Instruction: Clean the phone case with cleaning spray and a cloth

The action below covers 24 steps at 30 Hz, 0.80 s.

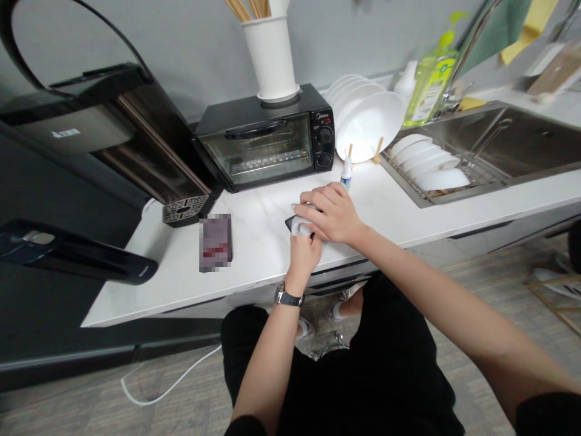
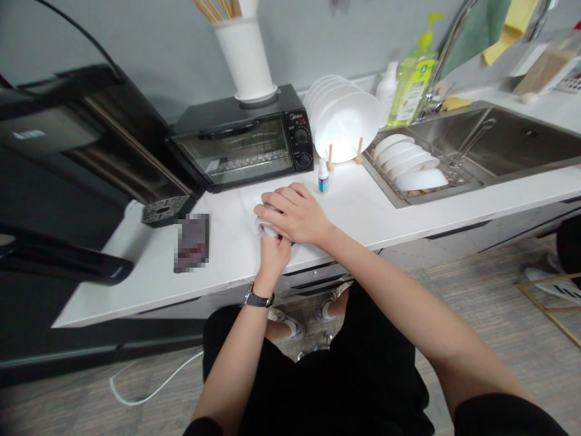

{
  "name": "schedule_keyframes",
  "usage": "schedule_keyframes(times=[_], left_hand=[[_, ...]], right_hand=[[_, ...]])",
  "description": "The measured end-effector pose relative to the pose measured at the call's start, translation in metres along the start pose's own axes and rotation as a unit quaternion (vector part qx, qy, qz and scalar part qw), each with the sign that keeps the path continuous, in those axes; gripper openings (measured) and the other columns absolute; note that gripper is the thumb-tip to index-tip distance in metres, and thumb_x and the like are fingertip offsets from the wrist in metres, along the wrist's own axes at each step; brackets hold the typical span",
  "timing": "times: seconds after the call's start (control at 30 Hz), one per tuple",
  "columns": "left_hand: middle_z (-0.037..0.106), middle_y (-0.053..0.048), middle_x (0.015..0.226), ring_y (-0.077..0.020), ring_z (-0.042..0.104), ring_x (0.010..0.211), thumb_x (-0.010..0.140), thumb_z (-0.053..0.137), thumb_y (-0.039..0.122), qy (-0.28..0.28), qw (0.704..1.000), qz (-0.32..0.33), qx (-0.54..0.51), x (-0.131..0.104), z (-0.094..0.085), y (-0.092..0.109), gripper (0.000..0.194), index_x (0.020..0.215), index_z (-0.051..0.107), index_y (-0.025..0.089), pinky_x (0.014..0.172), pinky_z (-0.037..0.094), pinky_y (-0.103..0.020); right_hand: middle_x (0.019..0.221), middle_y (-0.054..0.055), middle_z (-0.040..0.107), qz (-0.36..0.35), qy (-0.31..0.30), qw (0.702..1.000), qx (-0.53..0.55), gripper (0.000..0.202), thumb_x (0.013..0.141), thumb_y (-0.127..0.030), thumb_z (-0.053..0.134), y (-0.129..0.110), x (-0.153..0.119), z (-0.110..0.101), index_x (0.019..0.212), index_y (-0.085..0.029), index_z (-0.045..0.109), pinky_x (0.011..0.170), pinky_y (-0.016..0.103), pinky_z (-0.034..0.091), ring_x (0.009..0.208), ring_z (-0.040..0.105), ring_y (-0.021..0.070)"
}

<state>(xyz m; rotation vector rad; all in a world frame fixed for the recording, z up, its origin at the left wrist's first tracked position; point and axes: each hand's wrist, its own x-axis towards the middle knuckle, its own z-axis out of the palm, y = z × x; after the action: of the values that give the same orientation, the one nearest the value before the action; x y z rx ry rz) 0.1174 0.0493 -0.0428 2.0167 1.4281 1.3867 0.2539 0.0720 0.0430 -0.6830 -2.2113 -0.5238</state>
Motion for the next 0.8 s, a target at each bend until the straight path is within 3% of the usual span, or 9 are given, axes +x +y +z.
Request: schedule_keyframes(times=[0.1, 0.2, 0.27, 0.33, 0.47, 0.6, 0.67, 0.73, 0.8], left_hand=[[0.075, -0.011, 0.083, -0.0253, 0.072, 0.081, 0.098, 0.059, 0.035, 0.007, 1.0, -0.002, -0.018, 0.0, -0.001, 0.004, 0.023, 0.084, 0.068, 0.018, 0.075, 0.054, -0.033], [0.073, -0.007, 0.075, -0.0214, 0.069, 0.069, 0.099, 0.06, 0.043, 0.006, 0.999, -0.011, -0.032, 0.001, -0.002, 0.008, 0.029, 0.086, 0.068, 0.019, 0.067, 0.05, -0.03], [0.072, -0.005, 0.072, -0.0196, 0.066, 0.065, 0.099, 0.06, 0.043, 0.01, 0.999, -0.009, -0.035, 0.001, -0.002, 0.009, 0.029, 0.085, 0.067, 0.019, 0.065, 0.049, -0.029], [0.071, -0.004, 0.069, -0.0186, 0.065, 0.062, 0.097, 0.061, 0.04, 0.009, 0.999, -0.008, -0.036, 0.001, -0.002, 0.008, 0.026, 0.082, 0.066, 0.019, 0.062, 0.047, -0.028], [0.072, -0.007, 0.068, -0.0211, 0.066, 0.062, 0.093, 0.059, 0.027, -0.008, 1.0, -0.017, -0.021, 0.001, -0.002, 0.004, 0.021, 0.075, 0.066, 0.019, 0.057, 0.044, -0.029], [0.063, -0.005, 0.055, -0.0204, 0.058, 0.052, 0.089, 0.06, 0.027, -0.024, 0.999, -0.026, 0.001, 0.001, -0.003, 0.001, 0.028, 0.062, 0.058, 0.021, 0.052, 0.037, -0.031], [0.056, -0.002, 0.051, -0.0176, 0.052, 0.049, 0.088, 0.062, 0.029, -0.01, 1.0, -0.02, -0.002, 0.001, -0.003, 0.002, 0.031, 0.06, 0.051, 0.022, 0.052, 0.035, -0.031], [0.054, 0.0, 0.052, -0.0156, 0.049, 0.049, 0.088, 0.063, 0.03, 0.005, 1.0, -0.008, -0.018, 0.002, -0.002, 0.002, 0.032, 0.061, 0.048, 0.023, 0.052, 0.034, -0.03], [0.053, 0.001, 0.053, -0.0144, 0.048, 0.05, 0.088, 0.062, 0.03, 0.007, 0.999, 0.003, -0.039, 0.002, -0.002, 0.003, 0.032, 0.062, 0.045, 0.023, 0.053, 0.035, -0.029]], right_hand=[[0.087, 0.008, 0.069, 0.138, -0.017, 0.99, 0.014, 0.061, 0.113, -0.043, 0.017, 0.003, 0.0, -0.002, 0.097, -0.019, 0.07, 0.075, 0.036, 0.036, 0.08, 0.057, 0.0212], [0.068, 0.007, 0.063, 0.338, -0.076, 0.937, -0.032, 0.058, 0.11, -0.038, 0.024, 0.001, 0.011, -0.016, 0.079, -0.018, 0.069, 0.063, 0.034, 0.028, 0.064, 0.053, 0.0191], [0.064, 0.008, 0.062, 0.4, -0.106, 0.907, -0.075, 0.053, 0.107, -0.037, 0.033, -0.003, 0.02, -0.025, 0.073, -0.016, 0.069, 0.061, 0.034, 0.025, 0.06, 0.052, 0.0197], [0.068, 0.01, 0.065, 0.381, -0.122, 0.913, -0.081, 0.049, 0.105, -0.034, 0.038, -0.009, 0.026, -0.031, 0.073, -0.015, 0.07, 0.062, 0.035, 0.026, 0.063, 0.054, 0.0207], [0.084, 0.008, 0.071, 0.168, -0.119, 0.978, -0.017, 0.048, 0.11, -0.035, 0.034, -0.014, 0.028, -0.026, 0.087, -0.016, 0.072, 0.072, 0.037, 0.033, 0.085, 0.059, 0.0226], [0.095, 0.006, 0.072, 0.015, -0.091, 0.996, -0.019, 0.046, 0.113, -0.042, 0.031, -0.007, 0.016, -0.01, 0.1, -0.021, 0.07, 0.08, 0.039, 0.032, 0.089, 0.055, 0.0225], [0.094, 0.007, 0.071, 0.041, -0.086, 0.995, -0.024, 0.047, 0.112, -0.043, 0.031, -0.006, 0.013, -0.008, 0.1, -0.021, 0.071, 0.079, 0.039, 0.032, 0.087, 0.055, 0.0229], [0.089, 0.009, 0.071, 0.153, -0.093, 0.983, -0.036, 0.049, 0.111, -0.039, 0.03, -0.012, 0.017, -0.013, 0.095, -0.018, 0.072, 0.075, 0.038, 0.033, 0.084, 0.057, 0.0231], [0.082, 0.011, 0.071, 0.295, -0.12, 0.946, -0.059, 0.051, 0.108, -0.036, 0.032, -0.023, 0.028, -0.024, 0.087, -0.015, 0.073, 0.069, 0.036, 0.032, 0.078, 0.059, 0.0232]])
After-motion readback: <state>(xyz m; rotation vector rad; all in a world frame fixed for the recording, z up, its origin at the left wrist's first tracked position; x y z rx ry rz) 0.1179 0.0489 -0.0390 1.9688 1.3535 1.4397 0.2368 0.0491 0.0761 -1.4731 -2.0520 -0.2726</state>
